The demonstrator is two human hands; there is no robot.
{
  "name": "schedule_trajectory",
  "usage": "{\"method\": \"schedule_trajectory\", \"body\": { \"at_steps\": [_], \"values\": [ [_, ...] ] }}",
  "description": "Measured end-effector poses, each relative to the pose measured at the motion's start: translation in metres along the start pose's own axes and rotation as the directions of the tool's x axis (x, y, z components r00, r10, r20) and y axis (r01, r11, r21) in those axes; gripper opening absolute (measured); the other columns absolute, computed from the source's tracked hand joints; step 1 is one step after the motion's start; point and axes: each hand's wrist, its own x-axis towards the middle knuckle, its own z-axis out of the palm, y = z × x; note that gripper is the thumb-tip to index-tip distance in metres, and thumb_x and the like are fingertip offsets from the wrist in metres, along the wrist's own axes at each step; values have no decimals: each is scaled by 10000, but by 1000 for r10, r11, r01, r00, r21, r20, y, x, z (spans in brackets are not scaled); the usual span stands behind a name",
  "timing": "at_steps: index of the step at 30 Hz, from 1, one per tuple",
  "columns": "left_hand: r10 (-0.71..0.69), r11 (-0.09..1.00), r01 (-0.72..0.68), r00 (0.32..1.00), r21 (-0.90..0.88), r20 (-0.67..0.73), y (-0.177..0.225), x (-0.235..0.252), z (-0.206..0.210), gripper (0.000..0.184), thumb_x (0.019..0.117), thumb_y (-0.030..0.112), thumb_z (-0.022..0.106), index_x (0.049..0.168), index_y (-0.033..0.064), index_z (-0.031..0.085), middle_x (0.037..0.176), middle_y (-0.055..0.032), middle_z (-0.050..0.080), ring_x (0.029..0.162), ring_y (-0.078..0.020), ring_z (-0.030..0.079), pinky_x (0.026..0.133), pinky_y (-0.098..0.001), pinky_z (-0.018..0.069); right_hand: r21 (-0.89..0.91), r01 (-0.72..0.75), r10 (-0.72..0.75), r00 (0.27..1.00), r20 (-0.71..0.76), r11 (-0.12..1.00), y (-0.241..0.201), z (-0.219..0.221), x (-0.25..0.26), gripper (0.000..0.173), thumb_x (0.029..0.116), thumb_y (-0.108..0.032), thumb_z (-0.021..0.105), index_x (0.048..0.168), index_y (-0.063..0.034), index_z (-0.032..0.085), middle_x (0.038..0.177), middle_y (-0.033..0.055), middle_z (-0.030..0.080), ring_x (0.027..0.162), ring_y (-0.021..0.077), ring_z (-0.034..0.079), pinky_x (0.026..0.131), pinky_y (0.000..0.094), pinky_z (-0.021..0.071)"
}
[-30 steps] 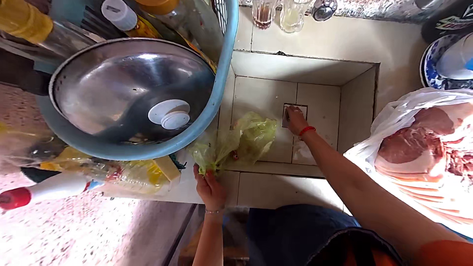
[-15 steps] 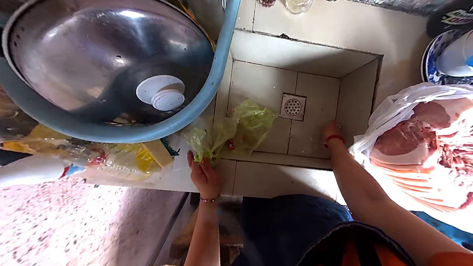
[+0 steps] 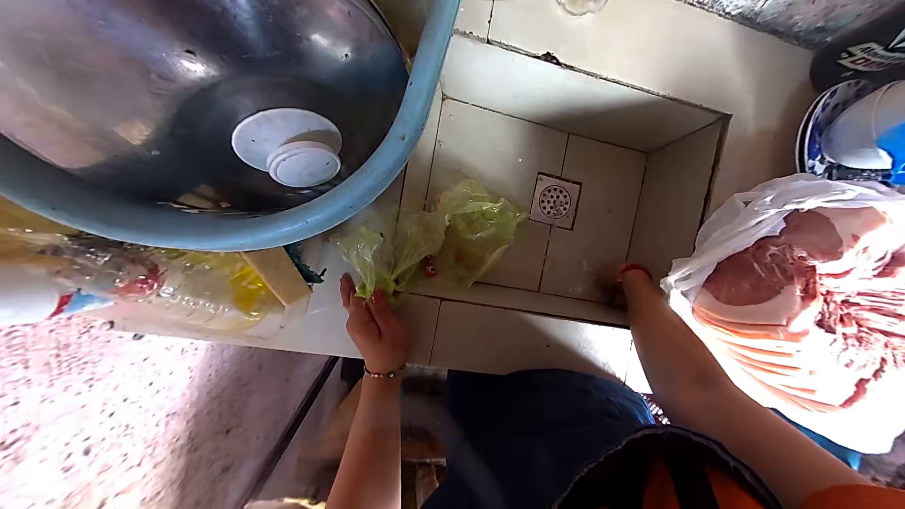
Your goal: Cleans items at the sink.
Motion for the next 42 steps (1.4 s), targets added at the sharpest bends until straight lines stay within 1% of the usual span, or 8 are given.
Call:
{"method": "schedule_trajectory", "body": {
  "at_steps": [3,7,12,15,22,27,32,42],
  "values": [
    [11,1000,-11,1000,6,5,-3,-2,-1,450,1101,183,372,1081,-195,614,1215,-311,645,1369,-315,512,1199,-395,335,420,103,-104,994,-20,902,-24,-11,-13,408,1055,-270,564,1273,71,614,1217,214,664,1077,292,663,960,455,529],
    [13,1000,-14,1000,18,28,-2,-2,-1,438,1107,193,360,1114,-163,616,1234,-280,646,1377,-301,501,1202,-401,328,911,257,-329,933,-146,323,-66,-54,-56,362,1094,-280,384,1219,-1,578,1017,91,705,860,174,707,792,348,598],
    [-3,1000,3,1000,1,11,-1,-1,0,431,1099,168,371,1103,-184,620,1245,-303,637,1368,-287,514,1181,-370,357,536,62,-213,951,224,842,-54,-46,-61,368,1102,-230,439,1228,58,629,1066,197,719,900,290,717,815,451,587],
    [15,1000,-15,1000,-1,4,-1,-2,3,417,1097,161,373,1097,-178,617,1199,-282,660,1355,-278,523,1184,-371,350,598,31,-244,928,280,801,-68,-19,-48,385,1115,-280,404,1157,30,630,951,140,717,790,221,715,738,365,592],
    [31,999,-32,999,28,28,-4,-2,0,452,1110,202,361,1186,-167,612,1263,-312,634,1371,-357,505,1185,-433,355,921,373,-362,848,-387,-111,-60,-53,-40,353,1120,-211,347,1352,-12,524,1213,82,696,1042,159,713,904,303,588],
    [30,1000,-30,999,6,18,-3,0,1,446,1108,203,367,1178,-161,616,1267,-303,635,1383,-329,499,1182,-409,357,822,528,356,741,-569,215,-37,-60,-32,428,1104,-263,375,1369,39,523,1224,185,638,1044,226,658,912,377,547],
    [48,999,-48,998,8,29,-1,0,1,439,1101,197,375,1118,-164,623,1244,-300,646,1403,-342,481,1212,-420,314,526,449,228,563,-794,722,-71,-35,-24,676,1116,-363,370,1592,87,201,1667,307,170,1563,444,151,1274,531,131],
    [23,1000,-23,1000,-1,17,-1,-1,2,451,1088,169,370,1081,-215,607,1217,-328,642,1371,-284,511,1185,-348,344,324,734,59,363,-930,597,-126,-70,-22,621,1110,-244,348,1580,124,175,1650,337,183,1549,449,203,1275,497,203]
  ]
}}
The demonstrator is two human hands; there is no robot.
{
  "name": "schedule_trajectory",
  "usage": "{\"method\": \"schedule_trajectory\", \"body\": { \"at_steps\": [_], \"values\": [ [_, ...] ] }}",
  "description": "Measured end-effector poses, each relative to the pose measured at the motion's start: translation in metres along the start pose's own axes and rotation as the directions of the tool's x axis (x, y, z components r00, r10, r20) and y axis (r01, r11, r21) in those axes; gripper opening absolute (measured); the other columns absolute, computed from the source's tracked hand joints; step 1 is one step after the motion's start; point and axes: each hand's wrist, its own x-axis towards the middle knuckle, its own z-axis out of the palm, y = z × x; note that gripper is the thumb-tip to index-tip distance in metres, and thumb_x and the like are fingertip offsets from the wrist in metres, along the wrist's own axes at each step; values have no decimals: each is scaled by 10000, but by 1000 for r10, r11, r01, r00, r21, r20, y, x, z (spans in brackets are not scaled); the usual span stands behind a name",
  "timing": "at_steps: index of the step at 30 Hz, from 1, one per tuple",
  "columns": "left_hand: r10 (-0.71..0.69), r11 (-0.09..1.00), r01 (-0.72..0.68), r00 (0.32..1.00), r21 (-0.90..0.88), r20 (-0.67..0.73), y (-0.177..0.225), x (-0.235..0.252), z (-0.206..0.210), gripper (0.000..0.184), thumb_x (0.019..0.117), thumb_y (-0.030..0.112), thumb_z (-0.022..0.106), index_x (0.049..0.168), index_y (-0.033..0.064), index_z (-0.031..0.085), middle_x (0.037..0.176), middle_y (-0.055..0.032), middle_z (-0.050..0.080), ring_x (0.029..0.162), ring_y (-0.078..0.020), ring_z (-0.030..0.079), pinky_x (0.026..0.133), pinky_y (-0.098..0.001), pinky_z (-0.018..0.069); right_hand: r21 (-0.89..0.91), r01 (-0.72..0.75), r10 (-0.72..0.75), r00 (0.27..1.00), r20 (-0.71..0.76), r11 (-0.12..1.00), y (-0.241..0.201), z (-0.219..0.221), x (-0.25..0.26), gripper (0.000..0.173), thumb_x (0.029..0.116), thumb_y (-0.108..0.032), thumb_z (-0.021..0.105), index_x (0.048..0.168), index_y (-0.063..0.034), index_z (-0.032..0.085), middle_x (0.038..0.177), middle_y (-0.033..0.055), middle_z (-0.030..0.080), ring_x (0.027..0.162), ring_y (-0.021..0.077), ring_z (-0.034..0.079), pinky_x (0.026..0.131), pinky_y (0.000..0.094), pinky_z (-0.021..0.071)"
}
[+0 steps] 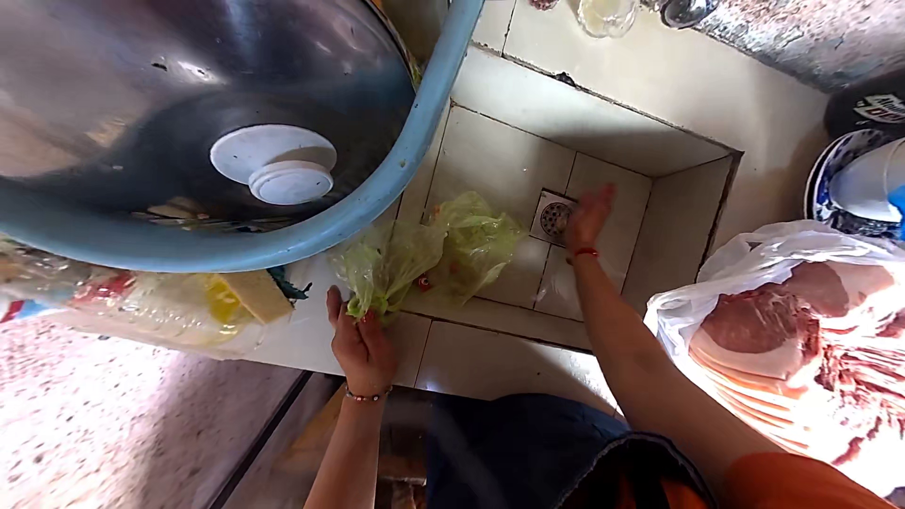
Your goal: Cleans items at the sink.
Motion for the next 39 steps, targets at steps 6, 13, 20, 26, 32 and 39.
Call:
{"method": "schedule_trajectory", "body": {
  "at_steps": [6,13,20,26,32,39],
  "values": [
    [1,1000,-1,1000,2,3,1,-1,0,453,1089,183,373,1036,-196,614,1179,-309,658,1339,-266,541,1180,-350,352,-296,-205,201,979,-45,933,54,-35,32,701,1112,-417,347,1582,91,235,1666,305,178,1568,416,167,1277,504,155],
    [27,999,-28,1000,37,16,2,0,-2,494,1100,222,369,1057,-209,608,1159,-308,670,1334,-234,550,1191,-328,334,-245,113,-53,969,240,963,-57,62,51,758,1065,-485,424,1587,48,289,1648,362,144,1546,517,120,1255,604,129],
    [-5,1000,5,1000,22,-11,3,-1,-2,480,1092,184,376,1035,-241,592,1233,-351,618,1345,-200,538,1165,-288,367,-236,460,-353,853,384,856,-64,85,27,711,1082,-441,360,1593,46,275,1673,273,205,1571,425,154,1257,616,114],
    [23,1000,-23,1000,-1,3,2,-1,-2,463,1092,178,372,1033,-218,604,1207,-317,639,1340,-195,536,1177,-296,349,-241,636,-439,714,546,733,9,21,-36,575,1084,-289,438,1554,37,384,1632,216,358,1536,405,288,1217,674,177],
    [26,998,-26,1000,-50,0,0,-1,-1,459,1095,183,380,1058,-216,604,1178,-289,663,1323,-184,546,1168,-303,362,-144,365,-287,877,386,920,31,-32,-23,505,1055,-89,465,1509,118,386,1593,328,340,1476,488,355,1199,578,330],
    [11,1000,-11,1000,27,15,0,-1,-2,480,1091,179,363,1106,-241,597,1219,-381,625,1371,-373,509,1187,-395,346,-379,294,-35,827,561,878,-16,-20,-37,755,917,58,604,1599,14,281,1660,344,122,1532,548,130,1208,632,277]
  ]
}}
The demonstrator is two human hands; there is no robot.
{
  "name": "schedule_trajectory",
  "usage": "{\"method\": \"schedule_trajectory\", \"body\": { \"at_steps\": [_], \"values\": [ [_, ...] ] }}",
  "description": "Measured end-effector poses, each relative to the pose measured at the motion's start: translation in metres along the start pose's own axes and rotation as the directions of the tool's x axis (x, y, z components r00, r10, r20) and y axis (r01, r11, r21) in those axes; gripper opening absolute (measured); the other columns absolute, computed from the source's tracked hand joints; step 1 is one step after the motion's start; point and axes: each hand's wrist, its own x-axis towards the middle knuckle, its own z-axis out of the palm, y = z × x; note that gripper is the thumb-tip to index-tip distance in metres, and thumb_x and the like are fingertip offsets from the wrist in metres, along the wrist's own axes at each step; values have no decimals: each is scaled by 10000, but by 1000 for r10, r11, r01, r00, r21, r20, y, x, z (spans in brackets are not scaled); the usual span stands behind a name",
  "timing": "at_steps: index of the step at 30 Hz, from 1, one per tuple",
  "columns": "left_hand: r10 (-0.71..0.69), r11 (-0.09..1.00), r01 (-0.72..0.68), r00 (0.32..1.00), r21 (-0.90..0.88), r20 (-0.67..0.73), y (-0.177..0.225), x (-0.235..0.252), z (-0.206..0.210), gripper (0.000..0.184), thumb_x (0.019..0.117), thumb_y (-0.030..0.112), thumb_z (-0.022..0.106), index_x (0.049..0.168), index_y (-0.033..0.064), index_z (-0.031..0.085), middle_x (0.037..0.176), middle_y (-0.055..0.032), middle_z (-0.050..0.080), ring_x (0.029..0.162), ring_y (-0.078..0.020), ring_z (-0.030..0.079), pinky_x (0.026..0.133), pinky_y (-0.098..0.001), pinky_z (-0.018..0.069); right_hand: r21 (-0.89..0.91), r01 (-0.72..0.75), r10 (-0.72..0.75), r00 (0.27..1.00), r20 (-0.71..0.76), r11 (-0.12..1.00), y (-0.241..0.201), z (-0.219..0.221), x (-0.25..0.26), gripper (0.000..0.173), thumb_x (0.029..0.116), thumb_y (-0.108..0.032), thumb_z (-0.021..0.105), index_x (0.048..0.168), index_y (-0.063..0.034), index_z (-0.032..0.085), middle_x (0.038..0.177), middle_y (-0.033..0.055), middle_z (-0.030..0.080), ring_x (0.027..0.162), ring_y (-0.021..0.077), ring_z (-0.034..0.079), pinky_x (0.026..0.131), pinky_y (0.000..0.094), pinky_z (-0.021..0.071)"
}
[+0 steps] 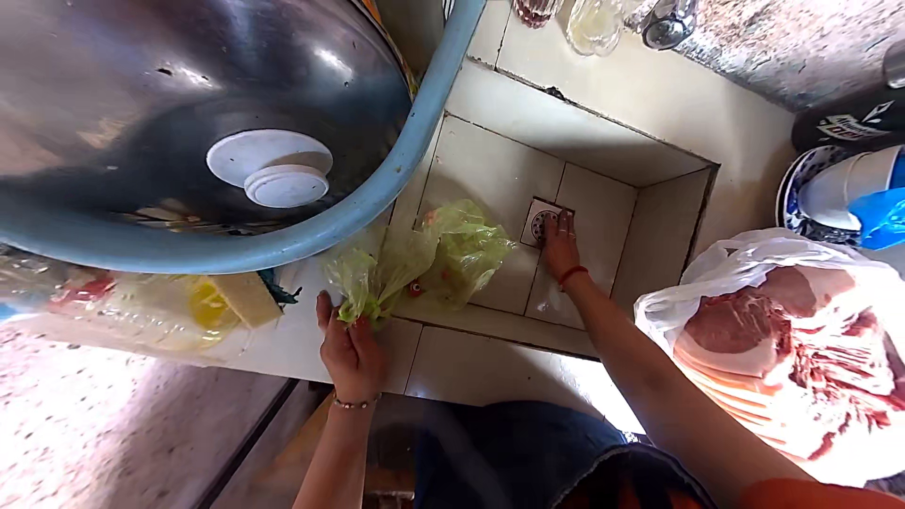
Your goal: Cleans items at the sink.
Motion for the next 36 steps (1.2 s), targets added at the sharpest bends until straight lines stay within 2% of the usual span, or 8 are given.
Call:
{"method": "schedule_trajectory", "body": {
  "at_steps": [5,13,18,23,25,28,32,36],
  "values": [
    [8,1000,-8,1000,-23,-4,1,2,1,461,1088,168,371,1088,-226,610,1231,-362,631,1395,-376,487,1209,-408,316,-74,-38,43,996,73,997,-24,16,-12,622,988,71,523,1561,93,283,1629,333,243,1524,484,249,1194,555,342],
    [16,999,-16,1000,-44,4,0,1,2,446,1084,167,376,1037,-198,628,1248,-344,631,1420,-383,457,1227,-428,282,-49,198,-198,980,-13,979,8,1,3,301,979,96,522,1254,125,642,1361,346,573,1315,530,517,1076,632,434],
    [33,999,-33,999,-42,-10,-1,2,1,436,1089,164,372,1040,-179,636,1180,-301,671,1397,-354,488,1234,-425,272,617,-146,322,928,-184,773,-4,-58,-11,340,1043,-132,556,1317,58,622,1284,281,638,1159,400,630,986,549,502],
    [31,999,-31,999,-43,-6,-2,1,1,427,1087,166,378,1065,-171,639,1187,-294,672,1400,-337,486,1226,-406,289,764,421,45,863,-504,490,-70,-86,-75,258,999,-67,612,1241,22,623,1139,57,686,987,58,669,891,261,572],
    [31,999,-32,999,-43,-5,-2,1,2,432,1084,163,377,1040,-181,633,1191,-307,665,1400,-340,487,1231,-407,276,610,592,-240,792,-561,527,-102,-63,-88,247,987,5,574,1224,60,615,1238,144,660,1081,137,667,917,288,570],
    [15,999,-14,1000,-31,14,1,1,1,442,1081,163,377,1036,-204,618,1206,-339,646,1400,-374,479,1234,-427,268,569,511,-512,841,-176,644,-129,-35,-81,347,971,25,615,1316,58,646,1398,234,613,1271,337,620,1070,463,500],
    [7,1000,-7,1000,-21,9,2,2,0,446,1083,160,379,1074,-214,622,1210,-349,646,1392,-386,489,1220,-417,300,578,260,-144,960,-240,774,-87,-30,-28,283,1024,-61,555,1248,69,671,1158,232,719,1026,312,722,939,455,578],
    [24,999,-24,1000,-48,8,0,3,1,435,1084,165,381,1079,-192,630,1197,-313,665,1402,-362,484,1234,-430,276,278,10,26,992,-125,960,-16,-27,19,340,1035,-26,504,1338,83,614,1369,319,577,1295,461,556,1116,569,429]
  ]
}}
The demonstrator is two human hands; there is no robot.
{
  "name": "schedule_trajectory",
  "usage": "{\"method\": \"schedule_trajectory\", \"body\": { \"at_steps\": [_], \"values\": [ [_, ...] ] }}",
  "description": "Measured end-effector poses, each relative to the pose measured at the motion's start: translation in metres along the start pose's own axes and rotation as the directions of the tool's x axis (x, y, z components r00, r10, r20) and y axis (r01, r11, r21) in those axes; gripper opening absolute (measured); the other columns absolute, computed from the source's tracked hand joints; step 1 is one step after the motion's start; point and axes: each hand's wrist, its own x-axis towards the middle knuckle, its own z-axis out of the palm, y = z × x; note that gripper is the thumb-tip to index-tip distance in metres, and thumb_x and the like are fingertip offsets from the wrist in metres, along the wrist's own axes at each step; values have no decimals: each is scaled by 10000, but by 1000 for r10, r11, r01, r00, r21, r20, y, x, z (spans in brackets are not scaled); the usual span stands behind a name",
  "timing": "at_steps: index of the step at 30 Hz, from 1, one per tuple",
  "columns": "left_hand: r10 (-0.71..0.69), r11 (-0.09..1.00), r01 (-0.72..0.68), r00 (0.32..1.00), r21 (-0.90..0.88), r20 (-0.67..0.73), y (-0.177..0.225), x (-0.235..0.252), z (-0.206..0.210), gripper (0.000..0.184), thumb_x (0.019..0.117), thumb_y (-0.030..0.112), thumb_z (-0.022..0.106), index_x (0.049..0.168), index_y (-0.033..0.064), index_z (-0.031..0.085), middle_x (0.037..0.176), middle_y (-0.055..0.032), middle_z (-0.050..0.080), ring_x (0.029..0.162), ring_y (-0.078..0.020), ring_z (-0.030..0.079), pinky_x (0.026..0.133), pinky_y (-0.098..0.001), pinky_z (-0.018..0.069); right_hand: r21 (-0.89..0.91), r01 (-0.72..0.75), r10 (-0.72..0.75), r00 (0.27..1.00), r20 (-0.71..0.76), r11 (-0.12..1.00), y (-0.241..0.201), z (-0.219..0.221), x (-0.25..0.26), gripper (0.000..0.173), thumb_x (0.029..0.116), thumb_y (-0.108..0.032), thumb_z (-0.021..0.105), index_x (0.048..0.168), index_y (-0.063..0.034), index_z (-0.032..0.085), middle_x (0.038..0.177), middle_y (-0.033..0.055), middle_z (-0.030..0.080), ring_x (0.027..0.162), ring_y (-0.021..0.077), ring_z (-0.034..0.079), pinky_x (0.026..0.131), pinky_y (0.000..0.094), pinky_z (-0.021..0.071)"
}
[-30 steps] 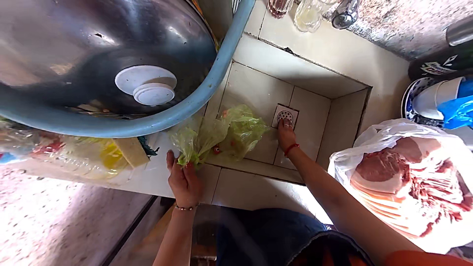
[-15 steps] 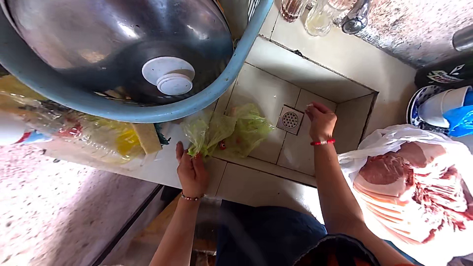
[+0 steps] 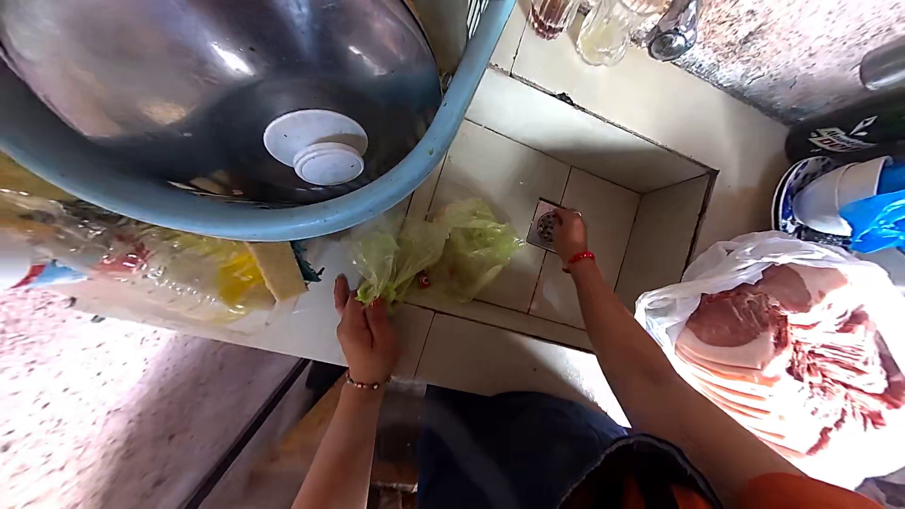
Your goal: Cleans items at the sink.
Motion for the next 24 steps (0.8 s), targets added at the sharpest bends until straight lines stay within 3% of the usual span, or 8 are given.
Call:
{"method": "schedule_trajectory", "body": {
  "at_steps": [3,7,12,15,18,22,24],
  "values": [
    [-6,1000,6,1000,-11,0,1,-1,-1,430,1081,165,393,1070,-189,636,1203,-312,665,1405,-357,482,1235,-424,274,-227,182,-149,977,153,957,32,13,-10,508,925,122,576,1429,72,534,1521,320,443,1422,512,410,1146,624,381],
    [-22,1000,22,1000,-8,0,1,-1,1,439,1074,160,385,1058,-206,628,1219,-335,648,1419,-370,460,1223,-407,287,-349,236,-164,961,222,907,39,20,-27,449,982,101,509,1432,96,515,1507,307,474,1441,472,415,1177,569,362],
    [-10,1000,11,1000,6,-15,0,-3,1,438,1072,160,387,1043,-208,622,1206,-342,648,1405,-369,477,1208,-395,312,-333,246,-185,961,204,910,36,15,-12,260,974,107,521,1186,128,669,1319,338,602,1306,516,528,1075,613,443],
    [-7,1000,7,1000,-2,-17,1,-2,1,430,1072,146,385,1049,-215,619,1215,-348,643,1404,-360,480,1206,-384,317,-307,136,-78,978,195,942,35,11,0,276,1017,42,484,1210,122,664,1339,339,589,1328,488,521,1110,589,418],
    [10,1000,-10,1000,4,-12,0,-2,2,428,1076,148,381,1038,-203,623,1180,-327,662,1394,-353,492,1224,-402,287,-37,-25,24,999,-22,999,17,-2,-6,276,1032,-41,524,1210,114,667,1259,329,634,1219,467,604,1068,577,457],
    [6,1000,-6,1000,14,3,-1,-2,-1,441,1085,171,382,1043,-194,627,1183,-320,662,1389,-355,496,1229,-409,283,177,313,-273,937,-218,933,-58,2,-62,211,986,5,578,1146,99,676,1109,278,684,960,372,694,866,477,577],
    [3,1000,-3,1000,24,17,-1,-1,-1,454,1093,177,377,1088,-208,617,1224,-341,643,1397,-375,488,1229,-424,287,183,490,-462,869,-174,852,-89,24,-86,172,944,26,616,1089,89,684,1075,263,670,956,347,688,842,447,591]
  ]
}}
